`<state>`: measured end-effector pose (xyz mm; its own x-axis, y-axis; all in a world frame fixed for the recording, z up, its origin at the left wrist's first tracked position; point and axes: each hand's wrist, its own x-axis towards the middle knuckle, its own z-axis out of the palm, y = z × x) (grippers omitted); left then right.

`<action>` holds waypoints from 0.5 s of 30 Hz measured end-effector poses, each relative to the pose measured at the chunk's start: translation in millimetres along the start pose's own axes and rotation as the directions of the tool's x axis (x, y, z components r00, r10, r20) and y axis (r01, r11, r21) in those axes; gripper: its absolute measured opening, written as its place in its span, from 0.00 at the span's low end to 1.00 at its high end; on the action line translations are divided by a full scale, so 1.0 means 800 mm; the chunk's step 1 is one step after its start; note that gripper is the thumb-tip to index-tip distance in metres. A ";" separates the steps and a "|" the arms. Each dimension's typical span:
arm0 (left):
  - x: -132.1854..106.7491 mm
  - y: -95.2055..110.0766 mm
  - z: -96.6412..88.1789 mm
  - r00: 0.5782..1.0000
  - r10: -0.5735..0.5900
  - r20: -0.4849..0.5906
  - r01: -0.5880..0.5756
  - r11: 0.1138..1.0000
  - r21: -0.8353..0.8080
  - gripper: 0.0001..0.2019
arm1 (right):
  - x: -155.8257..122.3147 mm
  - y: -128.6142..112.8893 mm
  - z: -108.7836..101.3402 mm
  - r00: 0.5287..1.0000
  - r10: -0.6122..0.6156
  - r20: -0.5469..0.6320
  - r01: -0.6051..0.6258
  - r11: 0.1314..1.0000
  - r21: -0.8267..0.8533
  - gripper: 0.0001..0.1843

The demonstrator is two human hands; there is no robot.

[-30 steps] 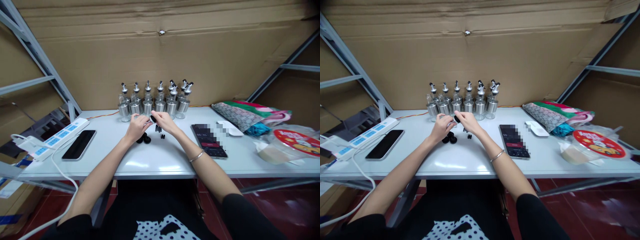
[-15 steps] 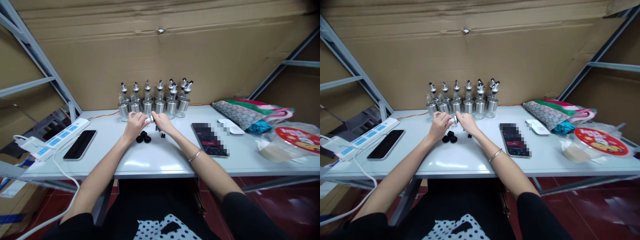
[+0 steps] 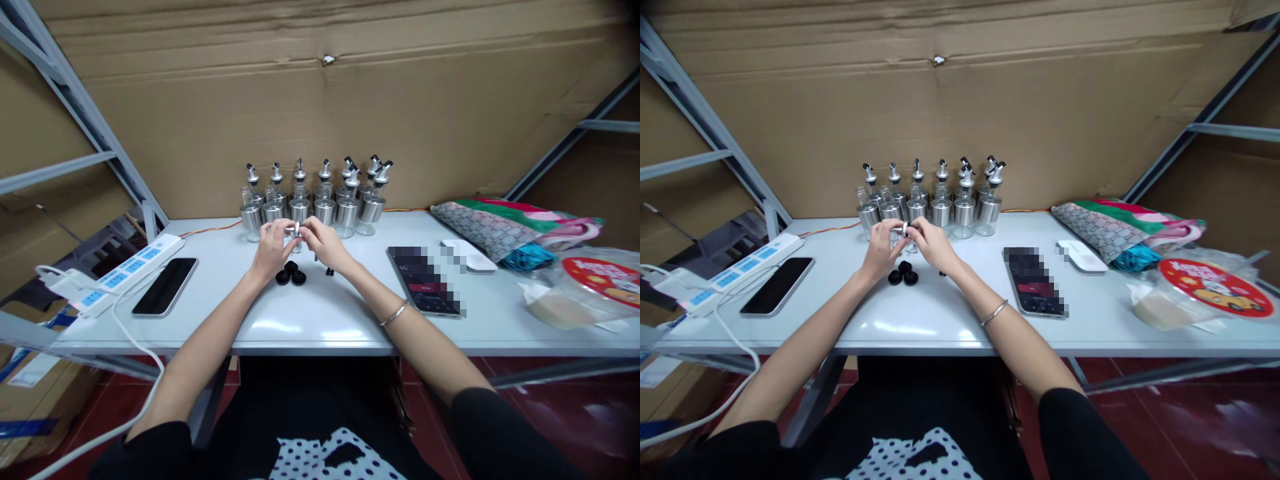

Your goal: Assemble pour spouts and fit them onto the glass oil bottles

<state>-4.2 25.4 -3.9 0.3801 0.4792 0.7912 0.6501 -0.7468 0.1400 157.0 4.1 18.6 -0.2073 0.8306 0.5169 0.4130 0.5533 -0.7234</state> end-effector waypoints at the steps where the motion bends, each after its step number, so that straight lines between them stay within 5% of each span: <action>1: 0.000 -0.001 -0.001 1.000 -0.008 -0.009 0.007 1.000 -0.020 0.17 | 0.000 0.000 0.001 1.000 -0.004 0.008 0.003 1.000 0.022 0.13; 9: 0.003 -0.005 -0.006 0.997 0.070 -0.013 -0.070 0.993 -0.090 0.16 | 0.002 0.006 -0.002 1.000 -0.003 0.023 -0.001 0.980 0.199 0.13; 15: 0.006 -0.009 -0.011 0.996 0.068 0.065 -0.056 0.984 -0.169 0.15 | 0.003 0.006 -0.012 0.996 -0.062 0.068 0.057 0.996 0.066 0.10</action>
<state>-13.0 29.0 4.1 0.4654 0.4565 0.7583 0.5070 -0.8397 0.1943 167.1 8.4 21.2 -0.2923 0.7973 0.5281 0.3413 0.6028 -0.7212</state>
